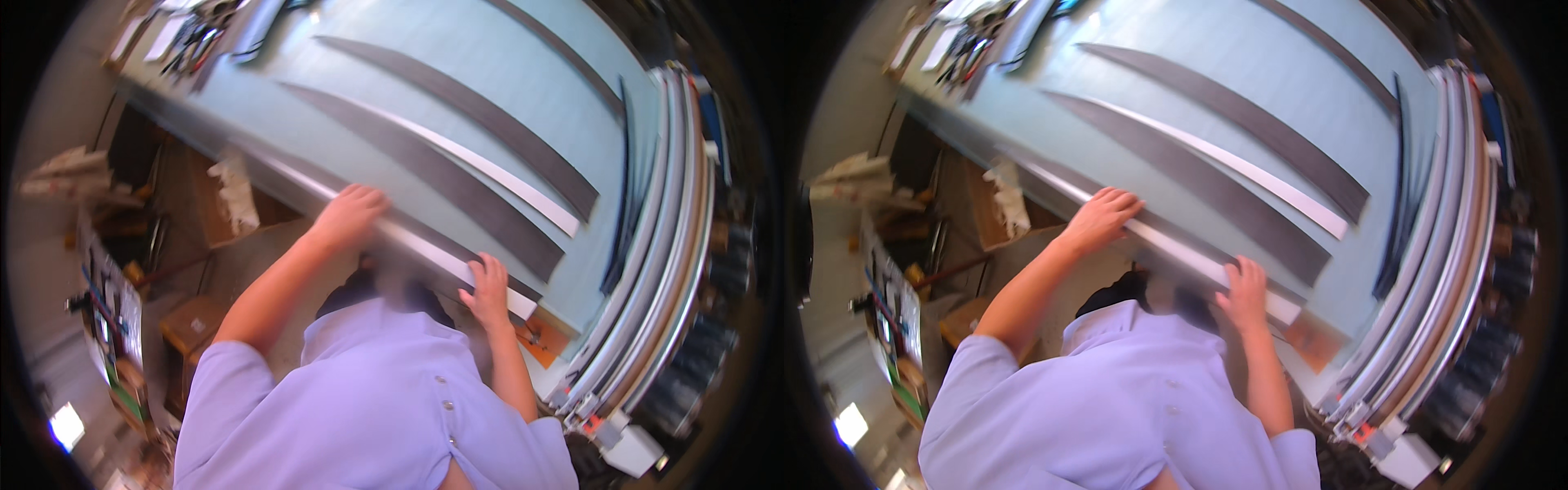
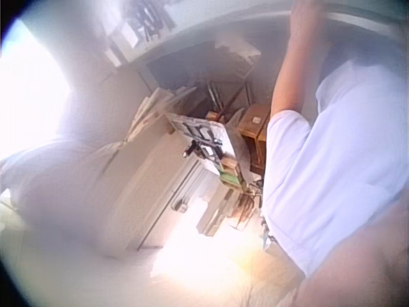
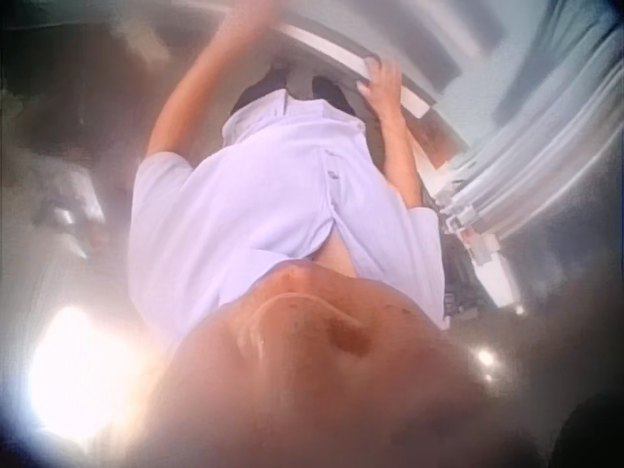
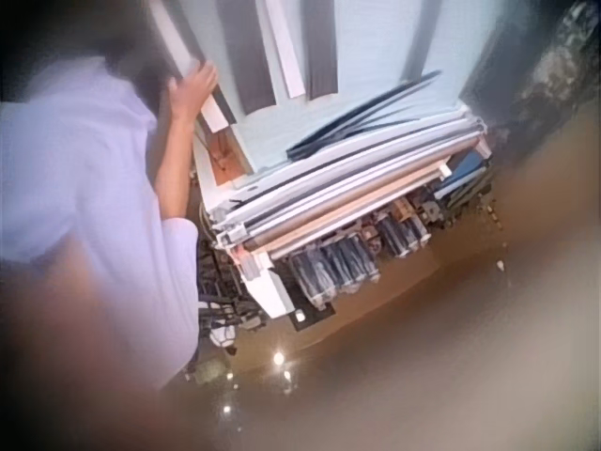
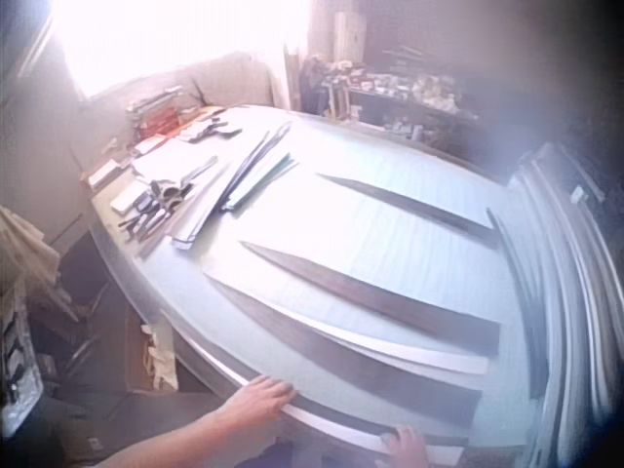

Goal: The person organizes and aligns multiple curved dark strips on a light-colored table. They move and rearrange the strips into a specific layout, occasionally peeling off backing material and handling a roll of blue tape before walking to another section of the room.

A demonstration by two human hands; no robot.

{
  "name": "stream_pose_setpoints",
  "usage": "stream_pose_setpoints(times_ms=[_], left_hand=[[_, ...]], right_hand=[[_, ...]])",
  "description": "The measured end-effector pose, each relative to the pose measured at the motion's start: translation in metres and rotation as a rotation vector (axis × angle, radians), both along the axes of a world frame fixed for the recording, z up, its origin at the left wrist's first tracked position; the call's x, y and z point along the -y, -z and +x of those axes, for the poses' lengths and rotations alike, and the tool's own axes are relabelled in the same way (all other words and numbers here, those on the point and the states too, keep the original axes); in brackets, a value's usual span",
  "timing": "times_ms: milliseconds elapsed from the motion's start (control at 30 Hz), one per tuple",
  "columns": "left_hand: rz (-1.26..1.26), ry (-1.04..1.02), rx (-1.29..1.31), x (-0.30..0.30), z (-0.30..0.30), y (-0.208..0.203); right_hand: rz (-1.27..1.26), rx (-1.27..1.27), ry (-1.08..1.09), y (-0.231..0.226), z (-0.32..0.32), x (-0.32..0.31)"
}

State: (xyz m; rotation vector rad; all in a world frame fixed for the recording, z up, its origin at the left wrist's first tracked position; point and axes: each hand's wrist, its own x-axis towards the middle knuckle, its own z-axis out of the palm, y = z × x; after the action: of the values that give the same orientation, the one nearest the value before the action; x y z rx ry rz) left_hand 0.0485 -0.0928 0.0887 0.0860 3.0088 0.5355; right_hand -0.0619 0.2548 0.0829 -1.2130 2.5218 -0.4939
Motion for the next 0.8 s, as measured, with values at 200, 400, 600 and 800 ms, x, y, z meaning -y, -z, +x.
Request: stream_pose_setpoints(times_ms=[200,400,600,800], left_hand=[[0.099,-0.078,-0.025,-0.023,-0.027,-0.009],[0.109,0.014,-0.074,-0.092,-0.114,0.014],[-0.009,-0.041,-0.031,-0.151,-0.180,0.037],[-0.014,-0.036,-0.001,-0.151,-0.189,0.031]], right_hand=[[-0.201,-0.023,0.279,0.004,-0.029,-0.031],[-0.357,-0.090,0.886,0.035,-0.141,-0.098],[-0.178,-0.116,1.226,0.084,-0.226,-0.096],[-0.758,0.553,1.412,0.080,-0.241,-0.069]])
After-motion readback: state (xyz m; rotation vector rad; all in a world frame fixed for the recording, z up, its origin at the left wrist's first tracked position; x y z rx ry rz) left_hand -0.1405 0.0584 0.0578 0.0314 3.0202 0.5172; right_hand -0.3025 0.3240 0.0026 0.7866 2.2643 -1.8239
